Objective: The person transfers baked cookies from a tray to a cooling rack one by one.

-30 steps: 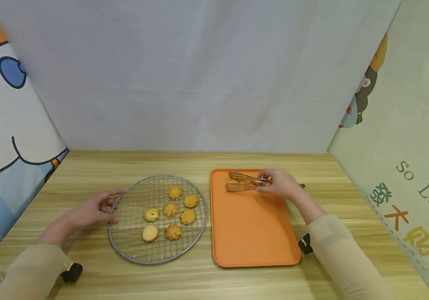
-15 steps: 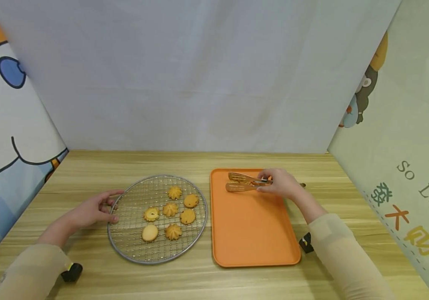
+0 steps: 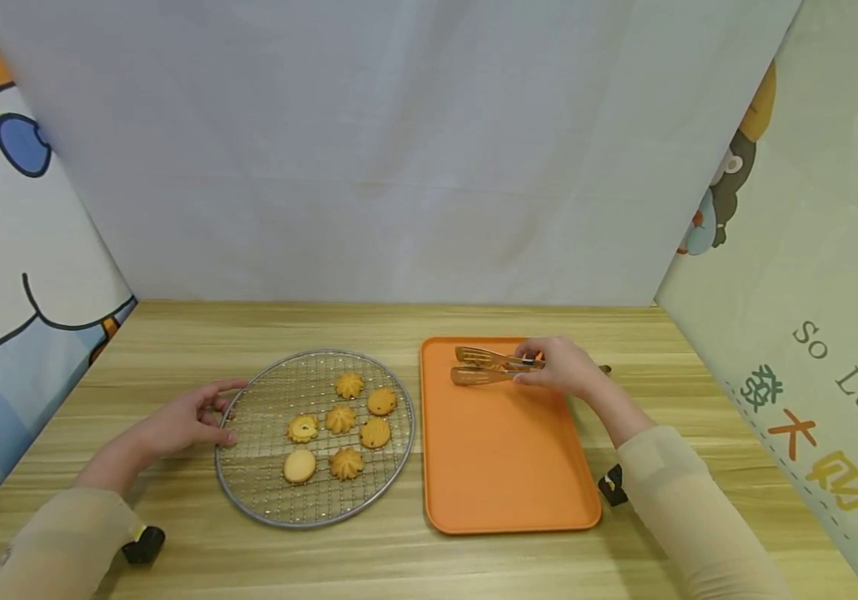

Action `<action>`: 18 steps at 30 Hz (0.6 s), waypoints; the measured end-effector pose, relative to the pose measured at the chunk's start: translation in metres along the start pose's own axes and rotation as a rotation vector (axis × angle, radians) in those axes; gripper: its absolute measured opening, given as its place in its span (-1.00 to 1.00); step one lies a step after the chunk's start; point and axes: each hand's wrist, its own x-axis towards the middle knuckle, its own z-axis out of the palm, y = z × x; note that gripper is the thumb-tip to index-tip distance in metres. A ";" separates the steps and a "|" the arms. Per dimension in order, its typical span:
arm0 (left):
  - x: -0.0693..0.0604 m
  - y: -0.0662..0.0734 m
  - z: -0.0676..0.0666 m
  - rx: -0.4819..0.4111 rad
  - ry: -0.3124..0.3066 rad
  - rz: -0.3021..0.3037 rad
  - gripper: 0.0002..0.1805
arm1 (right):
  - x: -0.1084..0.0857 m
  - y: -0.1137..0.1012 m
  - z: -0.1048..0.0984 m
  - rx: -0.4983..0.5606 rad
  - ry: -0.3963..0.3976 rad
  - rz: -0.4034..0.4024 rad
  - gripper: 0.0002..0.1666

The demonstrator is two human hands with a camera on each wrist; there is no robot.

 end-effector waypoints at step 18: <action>0.000 0.002 0.000 0.018 -0.004 0.007 -0.01 | -0.002 -0.007 -0.006 0.024 0.005 -0.016 -0.62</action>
